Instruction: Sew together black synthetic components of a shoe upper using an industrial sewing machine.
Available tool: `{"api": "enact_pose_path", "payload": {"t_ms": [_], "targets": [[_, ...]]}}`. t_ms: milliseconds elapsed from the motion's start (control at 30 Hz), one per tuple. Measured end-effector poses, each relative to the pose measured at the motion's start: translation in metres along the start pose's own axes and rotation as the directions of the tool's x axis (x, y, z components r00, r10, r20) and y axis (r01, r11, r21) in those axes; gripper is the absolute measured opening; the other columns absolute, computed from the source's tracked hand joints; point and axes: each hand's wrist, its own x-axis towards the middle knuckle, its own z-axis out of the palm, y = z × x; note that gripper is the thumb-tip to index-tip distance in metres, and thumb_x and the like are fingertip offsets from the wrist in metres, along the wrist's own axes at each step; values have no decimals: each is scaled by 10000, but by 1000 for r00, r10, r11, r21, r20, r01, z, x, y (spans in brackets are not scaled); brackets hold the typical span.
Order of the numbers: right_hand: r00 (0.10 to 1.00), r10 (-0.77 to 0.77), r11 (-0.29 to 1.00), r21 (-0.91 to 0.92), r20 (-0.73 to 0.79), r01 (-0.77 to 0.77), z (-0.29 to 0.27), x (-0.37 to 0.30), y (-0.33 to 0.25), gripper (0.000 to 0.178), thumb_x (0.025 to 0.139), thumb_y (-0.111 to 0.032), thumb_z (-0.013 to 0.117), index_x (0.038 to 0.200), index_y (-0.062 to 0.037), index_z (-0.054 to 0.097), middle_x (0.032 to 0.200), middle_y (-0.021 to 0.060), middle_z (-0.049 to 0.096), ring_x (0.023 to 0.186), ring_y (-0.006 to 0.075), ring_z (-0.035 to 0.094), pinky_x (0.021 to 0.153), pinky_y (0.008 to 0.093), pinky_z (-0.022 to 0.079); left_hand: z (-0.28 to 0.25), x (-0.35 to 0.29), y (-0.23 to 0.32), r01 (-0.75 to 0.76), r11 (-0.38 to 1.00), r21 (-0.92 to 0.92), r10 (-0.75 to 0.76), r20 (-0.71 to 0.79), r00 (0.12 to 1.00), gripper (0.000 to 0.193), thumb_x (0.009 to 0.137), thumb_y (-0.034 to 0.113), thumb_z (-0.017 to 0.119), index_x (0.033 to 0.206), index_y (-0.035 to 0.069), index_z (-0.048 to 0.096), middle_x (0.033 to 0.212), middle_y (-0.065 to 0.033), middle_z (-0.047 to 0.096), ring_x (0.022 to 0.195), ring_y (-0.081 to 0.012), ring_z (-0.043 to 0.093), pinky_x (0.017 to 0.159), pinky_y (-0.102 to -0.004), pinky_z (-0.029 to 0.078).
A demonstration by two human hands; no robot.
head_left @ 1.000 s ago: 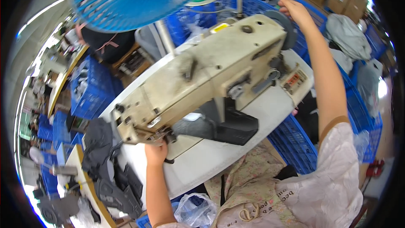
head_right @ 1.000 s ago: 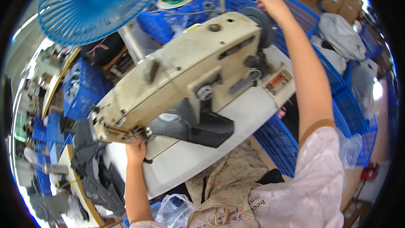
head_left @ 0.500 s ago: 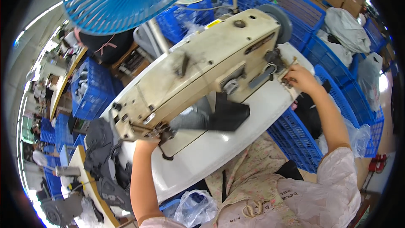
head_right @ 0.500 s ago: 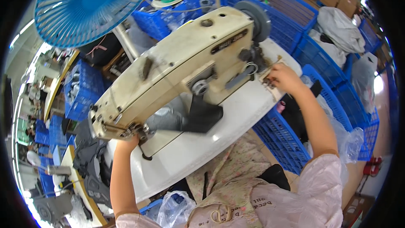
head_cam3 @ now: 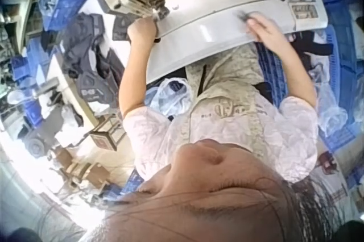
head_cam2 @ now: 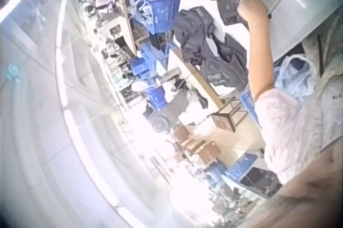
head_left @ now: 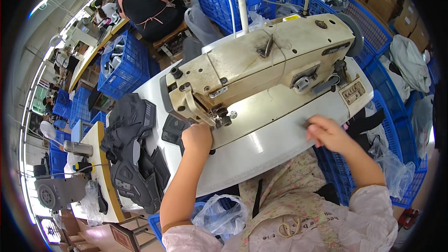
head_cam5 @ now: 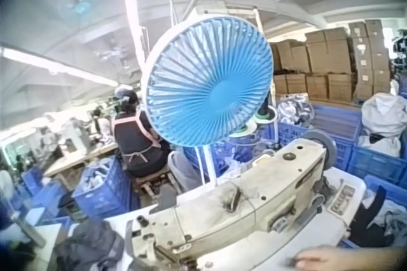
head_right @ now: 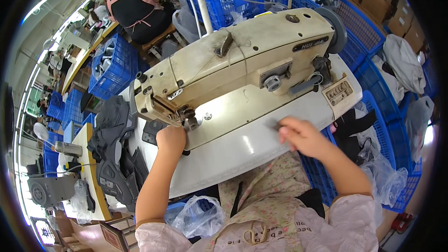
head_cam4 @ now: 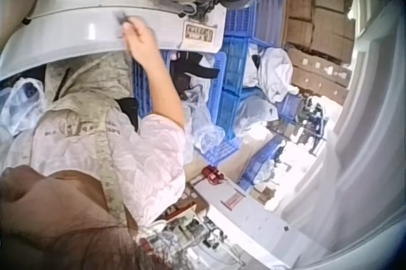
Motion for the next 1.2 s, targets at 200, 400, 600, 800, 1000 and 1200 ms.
{"api": "enact_pose_path", "payload": {"t_ms": [200, 400, 600, 800, 1000, 1200], "targets": [[968, -143, 978, -121, 205, 170, 89, 45, -4, 229, 970, -263, 598, 1017, -61, 694, 837, 26, 660, 654, 107, 590, 595, 274, 479, 9, -24, 3, 116, 990, -83, -96, 212, 973, 556, 949, 156, 521, 1373, -169, 367, 912, -185, 731, 743, -274, 727, 616, -378, 574], [848, -469, 651, -551, 248, 522, 166, 87, -29, 321, 889, -217, 651, 1187, -98, 648, 857, 63, 610, 702, 224, 644, 615, 358, 515, 30, -78, -17, 143, 984, -109, -150, -59, 987, 461, 911, 193, 524, 1217, -150, 551, 744, -166, 710, 662, -298, 708, 604, -393, 572], [783, -560, 331, -794, 270, 510, 214, 120, -22, 391, 846, -160, 586, 1229, -82, 609, 822, 61, 582, 622, 241, 637, 508, 382, 504, 39, -80, -7, 177, 974, -138, -203, -202, 958, 440, 899, 185, 533, 1200, -133, 574, 692, -164, 694, 591, -275, 690, 526, -360, 556], [795, -526, 313, -800, 302, 511, 230, 125, -30, 365, 845, -120, 558, 1201, -57, 614, 845, 74, 607, 661, 249, 651, 529, 384, 511, 39, -83, -6, 167, 982, -83, -183, -238, 954, 409, 900, 183, 526, 1161, -123, 600, 688, -150, 696, 583, -255, 692, 512, -339, 555], [787, -527, 340, -769, 321, 542, 218, 124, -33, 263, 852, -132, 581, 1085, -26, 642, 898, 104, 651, 741, 279, 680, 615, 413, 545, 43, -80, -5, 182, 983, 1, -177, -223, 959, 445, 903, 261, 554, 1129, -117, 617, 688, -142, 694, 604, -262, 695, 546, -356, 560], [885, -435, 540, -739, 164, 402, 175, 88, -8, 287, 855, -180, 639, 1126, -87, 659, 896, 75, 635, 739, 266, 668, 619, 407, 532, -12, -60, -25, 184, 926, -329, -222, -81, 972, 559, 866, 440, 632, 1037, -92, 654, 685, -163, 679, 666, -315, 694, 608, -404, 554]]}}
